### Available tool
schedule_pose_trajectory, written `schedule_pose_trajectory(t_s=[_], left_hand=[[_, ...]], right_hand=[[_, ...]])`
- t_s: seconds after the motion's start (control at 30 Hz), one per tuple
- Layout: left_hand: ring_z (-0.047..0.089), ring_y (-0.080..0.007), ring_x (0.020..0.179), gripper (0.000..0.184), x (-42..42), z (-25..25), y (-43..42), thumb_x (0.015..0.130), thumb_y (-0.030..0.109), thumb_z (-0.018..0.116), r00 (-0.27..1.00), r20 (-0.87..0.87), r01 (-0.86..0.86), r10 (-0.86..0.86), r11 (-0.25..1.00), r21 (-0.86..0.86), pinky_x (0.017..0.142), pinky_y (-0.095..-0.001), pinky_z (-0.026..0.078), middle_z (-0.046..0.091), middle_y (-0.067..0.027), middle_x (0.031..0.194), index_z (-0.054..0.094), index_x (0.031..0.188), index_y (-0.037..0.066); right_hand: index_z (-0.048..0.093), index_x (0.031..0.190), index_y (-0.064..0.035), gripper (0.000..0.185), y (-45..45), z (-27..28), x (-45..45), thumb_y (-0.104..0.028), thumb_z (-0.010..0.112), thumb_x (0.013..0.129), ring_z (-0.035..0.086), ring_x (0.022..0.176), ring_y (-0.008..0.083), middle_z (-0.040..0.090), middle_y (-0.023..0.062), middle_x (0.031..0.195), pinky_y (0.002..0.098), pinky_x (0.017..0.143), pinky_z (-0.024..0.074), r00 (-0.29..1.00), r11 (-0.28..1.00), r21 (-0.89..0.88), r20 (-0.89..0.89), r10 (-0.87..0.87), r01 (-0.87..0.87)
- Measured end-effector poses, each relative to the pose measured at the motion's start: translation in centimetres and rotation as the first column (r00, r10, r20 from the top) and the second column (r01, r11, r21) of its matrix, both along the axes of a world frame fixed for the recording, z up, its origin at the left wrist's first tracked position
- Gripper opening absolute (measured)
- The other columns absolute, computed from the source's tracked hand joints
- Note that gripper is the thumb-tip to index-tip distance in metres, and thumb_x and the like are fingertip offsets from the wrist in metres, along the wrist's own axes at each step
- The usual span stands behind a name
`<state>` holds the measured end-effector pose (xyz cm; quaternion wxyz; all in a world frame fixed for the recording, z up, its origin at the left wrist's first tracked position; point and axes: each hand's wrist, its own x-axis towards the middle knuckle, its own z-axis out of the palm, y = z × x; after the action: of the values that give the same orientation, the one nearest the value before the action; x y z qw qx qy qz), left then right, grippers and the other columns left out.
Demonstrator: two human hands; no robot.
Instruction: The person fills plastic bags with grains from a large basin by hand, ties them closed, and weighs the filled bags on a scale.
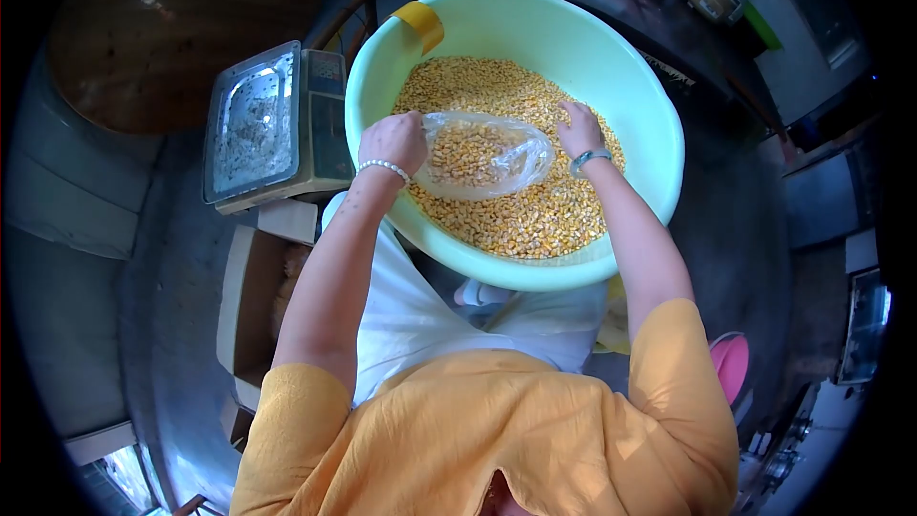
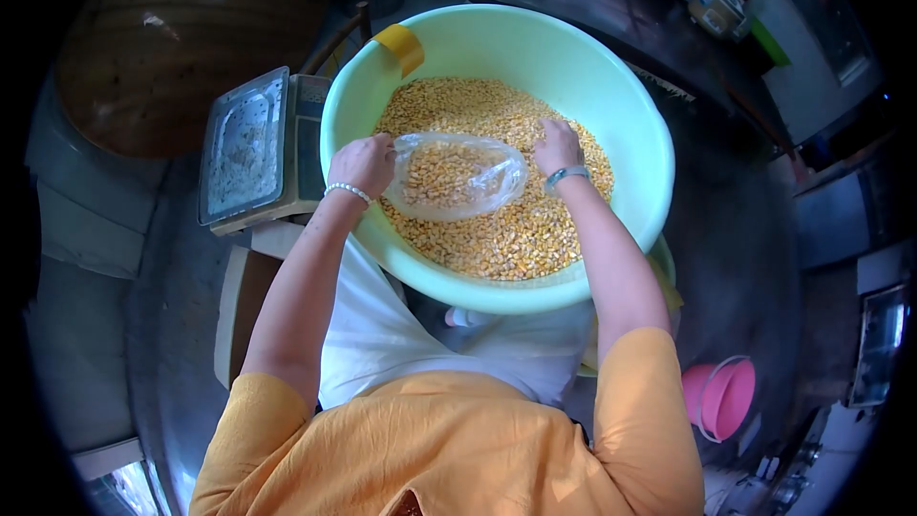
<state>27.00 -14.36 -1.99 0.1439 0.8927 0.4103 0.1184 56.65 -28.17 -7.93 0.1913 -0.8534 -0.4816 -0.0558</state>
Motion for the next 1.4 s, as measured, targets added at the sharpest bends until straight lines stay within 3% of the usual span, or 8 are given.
schedule_pose_trajectory(t_s=[0.13, 0.23, 0.43, 0.73, 1.03, 1.13, 1.23, 1.4], left_hand=[[0.062, -0.031, 0.083, 0.018, 0.1, 0.6, -0.3, 0.081, 0.014, 0.048, 1.0, -0.02, -0.001, 0.002, 1.0, 0.011, 0.076, -0.0397, 0.048, 0.065, -0.0157, 0.084, 0.063, 0.086, 0.005], [0.062, -0.0309, 0.083, 0.018, 0.1, 0.5, -0.3, 0.081, 0.015, 0.048, 1.0, -0.018, 0.003, -0.002, 1.0, 0.006, 0.076, -0.0397, 0.048, 0.065, -0.0158, 0.084, 0.063, 0.086, 0.005], [0.062, -0.0321, 0.081, 0.02, 0.2, 0.1, 0.0, 0.083, 0.02, 0.049, 1.0, -0.025, -0.001, 0.001, 1.0, 0.002, 0.076, -0.041, 0.048, 0.065, -0.0163, 0.083, 0.063, 0.088, 0.006], [0.062, -0.0312, 0.082, 0.019, 0.2, 0.4, -0.2, 0.082, 0.019, 0.05, 1.0, -0.023, -0.003, 0.003, 1.0, -0.006, 0.077, -0.0398, 0.048, 0.065, -0.0161, 0.084, 0.063, 0.086, 0.005], [0.062, -0.0312, 0.082, 0.018, 0.1, 0.2, 0.0, 0.08, 0.016, 0.05, 1.0, -0.001, -0.001, 0.001, 1.0, -0.006, 0.076, -0.0403, 0.048, 0.065, -0.0158, 0.084, 0.063, 0.085, 0.004], [0.062, -0.0313, 0.083, 0.017, -0.1, 0.2, 0.0, 0.08, 0.014, 0.05, 1.0, 0.005, -0.001, 0.001, 1.0, -0.014, 0.076, -0.0403, 0.048, 0.065, -0.0157, 0.085, 0.063, 0.085, 0.004], [0.062, -0.0314, 0.084, 0.016, 0.0, 0.3, 0.0, 0.079, 0.011, 0.05, 1.0, 0.011, -0.009, 0.009, 1.0, -0.015, 0.077, -0.0402, 0.048, 0.065, -0.0156, 0.085, 0.063, 0.085, 0.003], [0.062, -0.0322, 0.082, 0.015, -0.1, 0.1, 0.1, 0.077, 0.007, 0.049, 0.999, 0.043, 0.002, -0.002, 1.0, 0.0, 0.075, -0.0402, 0.049, 0.065, -0.0167, 0.083, 0.062, 0.085, 0.003]], right_hand=[[0.047, 0.129, -0.0154, 0.05, -1.5, -4.5, -0.1, -0.027, 0.056, 0.081, 0.048, 0.114, 0.0351, 0.048, 0.0157, 0.126, 0.0422, 0.099, 0.0385, 0.977, 0.902, -0.39, -0.017, -0.211, 0.188], [0.047, 0.128, -0.0153, 0.047, -0.8, -4.6, -0.4, -0.033, 0.054, 0.084, 0.047, 0.116, 0.0357, 0.048, 0.0171, 0.126, 0.0438, 0.098, 0.039, 0.978, 0.876, -0.481, -0.177, -0.113, 0.014], [0.056, 0.116, -0.0092, 0.038, -1.3, -0.6, -4.9, -0.031, 0.049, 0.085, 0.053, 0.11, 0.0329, 0.055, 0.0172, 0.118, 0.0429, 0.095, 0.0422, 0.975, 0.825, -0.559, -0.124, -0.184, 0.085], [0.065, 0.098, -0.0053, 0.027, -1.2, -4.0, -3.2, -0.019, 0.046, 0.084, 0.059, 0.1, 0.0352, 0.062, 0.0214, 0.104, 0.041, 0.087, 0.0458, 0.942, 0.885, -0.439, -0.202, -0.267, 0.157], [0.067, 0.085, -0.0042, 0.029, -0.9, -3.7, -1.2, -0.026, 0.047, 0.086, 0.062, 0.085, 0.0354, 0.064, 0.0223, 0.089, 0.0441, 0.076, 0.0492, 0.997, 0.89, -0.454, -0.026, -0.073, 0.054], [0.067, 0.079, -0.0027, 0.035, -0.1, -2.0, -0.2, -0.031, 0.048, 0.087, 0.063, 0.078, 0.0347, 0.064, 0.0211, 0.081, 0.042, 0.07, 0.049, 0.963, 0.971, -0.19, -0.196, -0.183, 0.146], [0.062, 0.073, -0.0014, 0.033, 0.9, 0.5, 0.5, -0.031, 0.056, 0.086, 0.057, 0.055, 0.0212, 0.061, 0.011, 0.062, 0.0341, 0.056, 0.0456, 0.935, 0.983, 0.065, -0.326, -0.14, 0.17], [0.062, 0.069, 0.0003, 0.034, 4.0, 6.0, -5.8, -0.028, 0.055, 0.087, 0.052, 0.052, 0.0209, 0.058, 0.0108, 0.059, 0.038, 0.056, 0.0453, 0.892, 0.978, 0.074, -0.401, 0.207, -0.194]])
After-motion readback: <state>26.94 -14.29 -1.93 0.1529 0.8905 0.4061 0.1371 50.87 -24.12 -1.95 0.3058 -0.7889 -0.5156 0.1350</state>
